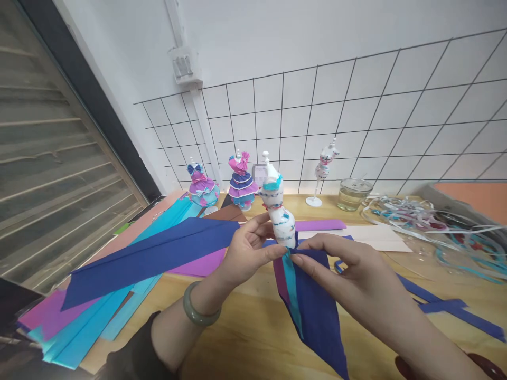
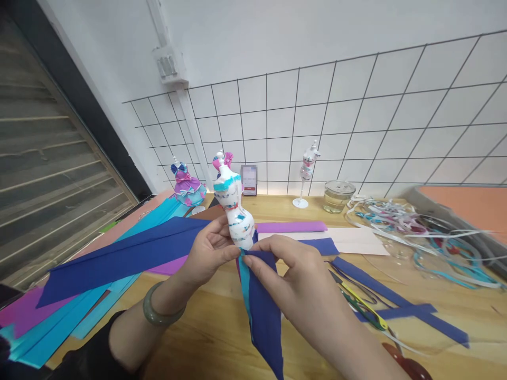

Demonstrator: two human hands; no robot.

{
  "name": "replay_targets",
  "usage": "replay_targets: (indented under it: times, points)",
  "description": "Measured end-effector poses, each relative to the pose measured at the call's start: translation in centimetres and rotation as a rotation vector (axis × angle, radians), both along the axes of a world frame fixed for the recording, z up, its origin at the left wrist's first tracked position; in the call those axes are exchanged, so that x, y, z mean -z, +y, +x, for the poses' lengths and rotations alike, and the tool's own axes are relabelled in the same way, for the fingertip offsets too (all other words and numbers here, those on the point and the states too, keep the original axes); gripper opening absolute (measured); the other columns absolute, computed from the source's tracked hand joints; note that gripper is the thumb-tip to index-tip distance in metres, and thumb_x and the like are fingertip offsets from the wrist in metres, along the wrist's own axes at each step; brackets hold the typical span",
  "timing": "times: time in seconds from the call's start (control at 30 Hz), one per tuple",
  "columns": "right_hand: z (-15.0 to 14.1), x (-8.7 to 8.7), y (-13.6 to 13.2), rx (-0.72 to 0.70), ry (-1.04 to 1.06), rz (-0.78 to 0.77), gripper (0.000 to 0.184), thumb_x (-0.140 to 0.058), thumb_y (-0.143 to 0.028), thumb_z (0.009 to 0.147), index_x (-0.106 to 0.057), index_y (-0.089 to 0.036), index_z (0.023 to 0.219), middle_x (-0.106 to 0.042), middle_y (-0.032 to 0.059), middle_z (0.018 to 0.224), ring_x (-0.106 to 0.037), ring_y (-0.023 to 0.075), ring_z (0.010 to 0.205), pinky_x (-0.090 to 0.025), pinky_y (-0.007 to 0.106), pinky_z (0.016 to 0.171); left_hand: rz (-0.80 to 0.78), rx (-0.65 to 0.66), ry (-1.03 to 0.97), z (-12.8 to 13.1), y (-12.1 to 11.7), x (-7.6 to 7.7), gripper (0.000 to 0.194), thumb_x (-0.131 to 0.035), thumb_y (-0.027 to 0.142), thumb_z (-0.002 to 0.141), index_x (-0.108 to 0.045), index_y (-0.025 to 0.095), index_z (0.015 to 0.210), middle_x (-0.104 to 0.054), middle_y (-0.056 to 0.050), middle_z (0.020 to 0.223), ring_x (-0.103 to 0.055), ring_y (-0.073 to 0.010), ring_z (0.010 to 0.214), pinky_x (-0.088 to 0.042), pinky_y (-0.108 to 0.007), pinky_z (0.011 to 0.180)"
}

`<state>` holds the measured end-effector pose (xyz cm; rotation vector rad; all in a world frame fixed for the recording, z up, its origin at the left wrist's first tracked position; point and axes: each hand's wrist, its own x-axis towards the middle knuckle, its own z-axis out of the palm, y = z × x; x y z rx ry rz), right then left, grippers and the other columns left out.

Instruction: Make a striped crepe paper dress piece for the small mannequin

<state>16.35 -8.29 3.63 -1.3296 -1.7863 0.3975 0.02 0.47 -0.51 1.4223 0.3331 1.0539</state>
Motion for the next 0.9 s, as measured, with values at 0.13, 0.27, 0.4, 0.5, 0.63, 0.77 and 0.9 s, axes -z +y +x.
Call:
replay_targets:
  times: [0.13, 0.27, 0.4, 0.5, 0.63, 0.77, 0.9]
  points:
    - [-0.1, -0.1, 0.1, -0.050, 0.001, 0.012, 0.012, -0.057, -0.036, 0.083, -0.065, -0.026, 0.082, -0.068, -0.0012, 0.074, -0.060, 0.0147, 0.063, -0.047, 0.027, 0.056, -0.024, -0.002, -0.009, 0.1, -0.1, 0.0, 0.057, -0.075, 0.021, 0.068, -0.054, 0.022, 0.121, -0.065, -0.009, 0.104, -0.060, -0.0205, 0.098, -0.045, -0.035, 0.088]
    - [0.0, 0.0, 0.3, -0.081, 0.021, 0.003, 0.012, -0.057, -0.036, 0.084, -0.066, -0.027, 0.083, -0.069, -0.0016, 0.078, -0.062, 0.0149, 0.068, -0.048, 0.026, 0.059, -0.036, -0.026, -0.001, 0.2, -0.2, -0.1, 0.060, -0.078, 0.025, 0.065, -0.055, 0.022, 0.121, -0.066, -0.009, 0.103, -0.060, -0.0218, 0.098, -0.045, -0.034, 0.085]
    - [0.1, 0.3, 0.4, -0.078, 0.064, -0.009, 0.013, -0.058, -0.037, 0.083, -0.067, -0.028, 0.086, -0.070, -0.0023, 0.082, -0.063, 0.0142, 0.070, -0.049, 0.025, 0.060, -0.027, -0.001, -0.016, 0.2, -0.2, -0.2, 0.060, -0.078, 0.026, 0.065, -0.055, 0.022, 0.121, -0.066, -0.009, 0.103, -0.059, -0.0219, 0.099, -0.044, -0.034, 0.087]
    - [0.2, 0.6, 0.5, -0.039, 0.085, -0.049, 0.016, -0.060, -0.041, 0.081, -0.067, -0.027, 0.086, -0.070, -0.0019, 0.078, -0.061, 0.0139, 0.063, -0.048, 0.024, 0.053, -0.037, 0.011, -0.034, 0.2, -0.2, -0.1, 0.061, -0.077, 0.023, 0.066, -0.054, 0.022, 0.122, -0.065, -0.008, 0.104, -0.059, -0.0209, 0.099, -0.045, -0.033, 0.086]
    - [0.0, 0.8, 0.6, 0.038, 0.104, -0.087, 0.019, -0.061, -0.044, 0.079, -0.064, -0.025, 0.082, -0.066, -0.0020, 0.069, -0.054, 0.0117, 0.050, -0.041, 0.022, 0.041, -0.058, 0.008, -0.047, 0.1, -0.3, 0.0, 0.061, -0.077, 0.020, 0.065, -0.053, 0.022, 0.121, -0.064, -0.008, 0.105, -0.059, -0.0204, 0.100, -0.045, -0.033, 0.086]
    - [-0.1, 0.9, 0.7, 0.054, 0.130, -0.110, 0.022, -0.061, -0.046, 0.078, -0.063, -0.024, 0.081, -0.065, -0.0011, 0.068, -0.051, 0.0114, 0.049, -0.039, 0.022, 0.039, -0.064, 0.021, -0.063, 0.1, -0.4, 0.0, 0.062, -0.078, 0.018, 0.065, -0.053, 0.021, 0.121, -0.064, -0.008, 0.105, -0.059, -0.0203, 0.099, -0.045, -0.034, 0.087]
    - [-0.1, 1.0, 0.6, 0.066, 0.152, -0.134, 0.024, -0.060, -0.048, 0.078, -0.063, -0.024, 0.082, -0.064, -0.0009, 0.067, -0.049, 0.0111, 0.049, -0.038, 0.022, 0.039, -0.092, 0.014, -0.054, 0.2, -0.5, 0.0, 0.065, -0.079, 0.019, 0.063, -0.052, 0.021, 0.122, -0.065, -0.009, 0.105, -0.060, -0.0211, 0.098, -0.046, -0.034, 0.087]
